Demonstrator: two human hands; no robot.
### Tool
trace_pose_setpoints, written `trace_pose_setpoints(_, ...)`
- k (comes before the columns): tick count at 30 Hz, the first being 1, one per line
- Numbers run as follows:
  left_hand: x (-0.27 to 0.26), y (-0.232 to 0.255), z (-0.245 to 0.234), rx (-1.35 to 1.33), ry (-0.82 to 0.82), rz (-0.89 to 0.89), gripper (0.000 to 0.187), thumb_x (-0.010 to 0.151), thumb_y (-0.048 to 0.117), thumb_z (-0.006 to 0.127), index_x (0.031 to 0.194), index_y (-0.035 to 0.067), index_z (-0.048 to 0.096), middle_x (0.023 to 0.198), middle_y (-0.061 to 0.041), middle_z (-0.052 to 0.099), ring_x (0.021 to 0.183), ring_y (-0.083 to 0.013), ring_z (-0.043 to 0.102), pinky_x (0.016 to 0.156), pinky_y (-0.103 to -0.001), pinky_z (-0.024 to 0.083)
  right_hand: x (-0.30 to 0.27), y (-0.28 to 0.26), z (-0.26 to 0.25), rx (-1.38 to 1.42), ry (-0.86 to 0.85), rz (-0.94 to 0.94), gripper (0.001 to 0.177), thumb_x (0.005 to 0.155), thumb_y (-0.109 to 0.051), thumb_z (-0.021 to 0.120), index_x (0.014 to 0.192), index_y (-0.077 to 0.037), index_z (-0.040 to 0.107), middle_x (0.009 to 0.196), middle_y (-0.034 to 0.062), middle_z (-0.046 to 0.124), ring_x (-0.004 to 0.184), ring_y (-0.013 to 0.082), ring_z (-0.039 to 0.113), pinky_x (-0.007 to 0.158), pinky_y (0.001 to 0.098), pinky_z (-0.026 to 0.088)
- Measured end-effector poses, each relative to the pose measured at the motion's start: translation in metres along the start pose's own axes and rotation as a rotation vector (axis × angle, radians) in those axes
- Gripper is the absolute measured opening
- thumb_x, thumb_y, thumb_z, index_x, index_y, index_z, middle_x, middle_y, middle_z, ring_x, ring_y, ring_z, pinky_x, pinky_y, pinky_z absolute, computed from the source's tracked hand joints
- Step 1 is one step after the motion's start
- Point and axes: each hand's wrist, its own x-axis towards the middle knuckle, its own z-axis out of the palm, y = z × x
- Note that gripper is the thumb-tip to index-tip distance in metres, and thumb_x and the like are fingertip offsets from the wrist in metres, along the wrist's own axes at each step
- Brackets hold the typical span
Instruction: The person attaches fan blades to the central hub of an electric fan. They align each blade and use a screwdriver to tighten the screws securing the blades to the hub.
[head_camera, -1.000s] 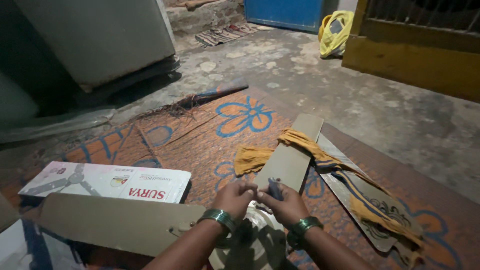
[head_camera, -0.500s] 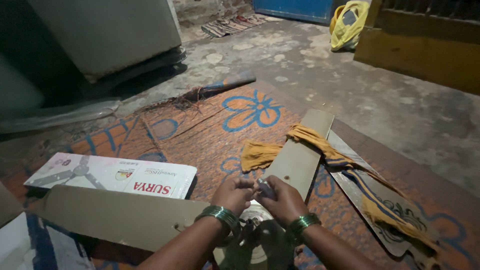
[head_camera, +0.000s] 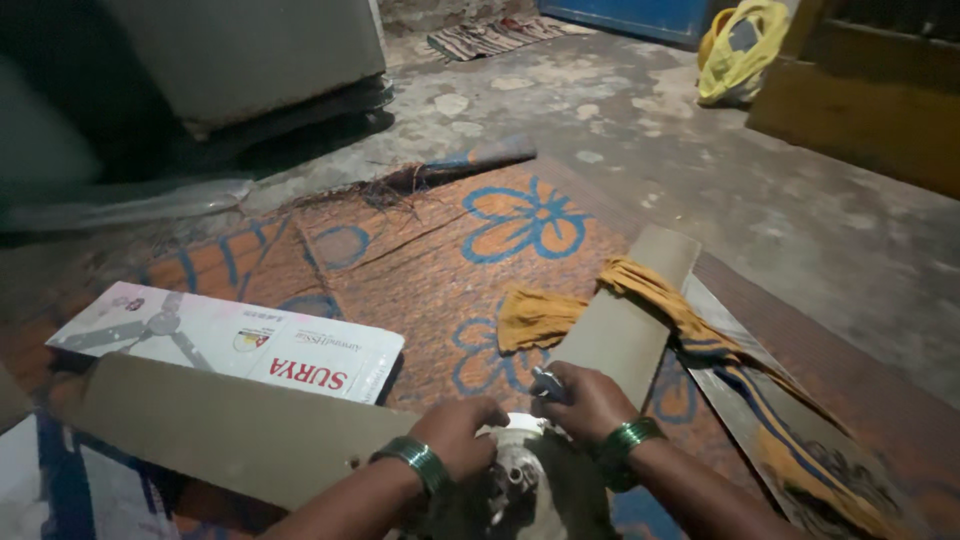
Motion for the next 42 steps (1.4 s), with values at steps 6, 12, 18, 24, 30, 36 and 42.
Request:
trace_pose_setpoints(6,0.003,0.002,-0.018,0.005,-0.041,-0.009,0.036,0.079,0.02,0.064,0.114,0.018,0.074,0.111,-0.012,0.075,0.107,-0.0326,0.07,0.094,-0.042,0.054,0.029,-0.005,0.0,0.127,-0.136,0.109,0.033,0.077,-0.022,0.078,0.108,-0.012,0.074,0.096,0.0075,0.083,0.087,0.0194,0.081,0.078,0.035,0.061)
trace_pose_setpoints(12,0.014,0.013,-0.014,-0.024,-0.127,-0.073,0.032,0.082,0.023,0.068,0.113,0.019,0.074,0.109,-0.01,0.074,0.102,-0.029,0.071,0.091,-0.042,0.055,0.053,0.007,0.006,-0.143,-0.168,0.024,0.042,0.077,-0.032,0.085,0.113,-0.014,0.073,0.104,0.0078,0.078,0.096,0.0214,0.075,0.085,0.0353,0.057)
trace_pose_setpoints(18,0.032,0.013,0.003,-0.079,-0.129,-0.064,0.029,0.081,0.025,0.073,0.109,0.019,0.076,0.098,-0.006,0.078,0.091,-0.0241,0.075,0.083,-0.037,0.059,0.057,0.026,-0.011,0.038,-0.217,-0.008,0.037,0.076,-0.03,0.083,0.108,-0.013,0.074,0.098,0.0052,0.081,0.091,0.0182,0.078,0.081,0.0348,0.059)
trace_pose_setpoints(24,0.057,0.002,0.025,-0.195,-0.144,-0.169,0.022,0.079,0.026,0.077,0.097,0.015,0.079,0.088,-0.004,0.079,0.084,-0.0185,0.077,0.079,-0.034,0.059,0.034,0.037,-0.011,0.076,-0.252,0.17,0.033,0.078,-0.033,0.083,0.103,-0.014,0.075,0.087,0.0056,0.08,0.082,0.0154,0.077,0.078,0.0321,0.059)
trace_pose_setpoints(30,0.077,0.004,0.037,-0.256,-0.186,-0.255,0.018,0.076,0.025,0.078,0.089,0.013,0.079,0.082,-0.005,0.079,0.078,-0.0172,0.077,0.074,-0.031,0.06,0.022,0.038,-0.014,0.132,-0.207,0.113,0.032,0.074,-0.029,0.083,0.102,-0.016,0.076,0.083,0.0051,0.081,0.079,0.0154,0.078,0.076,0.0322,0.058)
trace_pose_setpoints(36,0.088,0.014,0.03,-0.188,-0.225,-0.263,0.022,0.078,0.034,0.079,0.083,0.013,0.079,0.078,-0.004,0.077,0.073,-0.0166,0.075,0.071,-0.032,0.058,0.016,0.028,-0.018,0.157,-0.176,0.376,0.033,0.077,-0.03,0.087,0.105,-0.017,0.076,0.082,0.005,0.079,0.076,0.0167,0.078,0.073,0.0345,0.06)
trace_pose_setpoints(42,0.094,0.018,0.028,-0.213,-0.365,-0.267,0.024,0.076,0.033,0.079,0.083,0.01,0.077,0.075,-0.005,0.075,0.069,-0.0159,0.073,0.068,-0.031,0.058,0.013,0.039,-0.011,0.248,-0.15,0.347,0.032,0.076,-0.031,0.087,0.103,-0.017,0.078,0.077,0.0026,0.08,0.071,0.0129,0.078,0.069,0.0308,0.061)
